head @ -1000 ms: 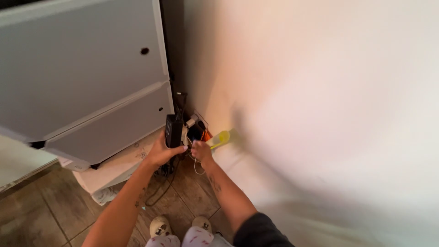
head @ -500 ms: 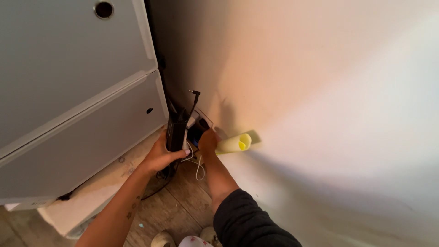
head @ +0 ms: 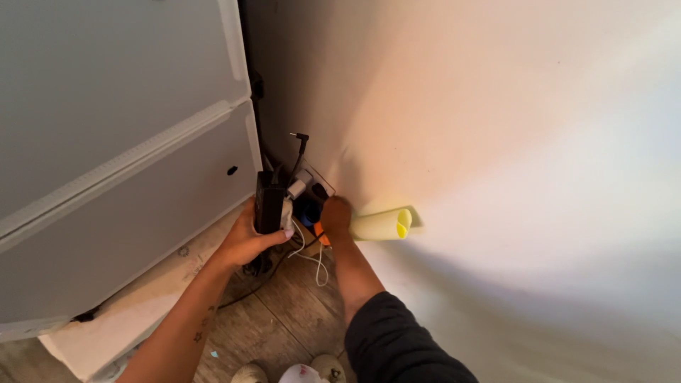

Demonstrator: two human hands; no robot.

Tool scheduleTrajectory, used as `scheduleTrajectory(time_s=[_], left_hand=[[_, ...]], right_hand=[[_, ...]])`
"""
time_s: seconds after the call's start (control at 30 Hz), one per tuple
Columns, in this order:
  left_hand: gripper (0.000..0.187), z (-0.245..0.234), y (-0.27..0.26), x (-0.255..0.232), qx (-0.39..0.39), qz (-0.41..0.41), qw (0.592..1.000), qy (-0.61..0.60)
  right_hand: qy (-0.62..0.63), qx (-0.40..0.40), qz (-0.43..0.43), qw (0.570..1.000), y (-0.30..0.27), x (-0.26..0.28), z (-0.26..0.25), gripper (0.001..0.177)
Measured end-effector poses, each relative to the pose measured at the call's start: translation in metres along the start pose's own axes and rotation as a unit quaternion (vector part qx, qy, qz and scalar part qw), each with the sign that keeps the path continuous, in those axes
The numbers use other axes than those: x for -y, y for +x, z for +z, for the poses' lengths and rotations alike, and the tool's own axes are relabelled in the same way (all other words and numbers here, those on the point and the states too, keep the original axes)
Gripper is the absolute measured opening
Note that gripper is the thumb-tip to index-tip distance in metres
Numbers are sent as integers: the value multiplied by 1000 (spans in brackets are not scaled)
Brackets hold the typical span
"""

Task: Packing beauty products, a laptop, and accessories into a backpack

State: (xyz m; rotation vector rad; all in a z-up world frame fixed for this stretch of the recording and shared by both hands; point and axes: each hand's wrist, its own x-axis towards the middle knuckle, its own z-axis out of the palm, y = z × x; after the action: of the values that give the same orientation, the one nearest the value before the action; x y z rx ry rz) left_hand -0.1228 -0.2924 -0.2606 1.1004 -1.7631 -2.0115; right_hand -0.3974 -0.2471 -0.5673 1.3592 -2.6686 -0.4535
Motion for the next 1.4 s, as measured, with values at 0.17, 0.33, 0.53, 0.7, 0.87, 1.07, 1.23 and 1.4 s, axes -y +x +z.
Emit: scheduleTrajectory(time_s=[0.17, 0.33, 0.53, 0.7, 0.87, 1.07, 1.23, 1.4], left_hand=[[113, 1, -7, -9, 2, 8, 1000, 14], [122, -3, -15, -26, 9, -4, 1000, 27], [111, -4, -11, -20, 8, 12, 1000, 21], [109, -5, -11, -18, 4, 0, 1000, 27], [109, -3, -14, -21, 6, 0, 999, 34], [116, 6, -30, -27, -16, 1, 999, 34], [111, 10, -55, -26, -56, -15, 998, 38], [102, 14, -80, -34, -108, -13, 994, 24]], right_hand=[[11, -52, 29, 998, 1, 2, -12, 14], [-71, -16, -107, 992, -11, -10, -52, 23], [-84, 3, -107, 991, 10, -10, -10, 23], [-79, 23, -89, 993, 8, -3, -19, 24], [88, 18, 22, 996, -23, 22, -35, 25], [238, 91, 35, 966, -54, 22, -115, 28], [404, 48, 32, 913, -82, 4, -146, 33], [452, 44, -27, 891, -113, -54, -214, 34]])
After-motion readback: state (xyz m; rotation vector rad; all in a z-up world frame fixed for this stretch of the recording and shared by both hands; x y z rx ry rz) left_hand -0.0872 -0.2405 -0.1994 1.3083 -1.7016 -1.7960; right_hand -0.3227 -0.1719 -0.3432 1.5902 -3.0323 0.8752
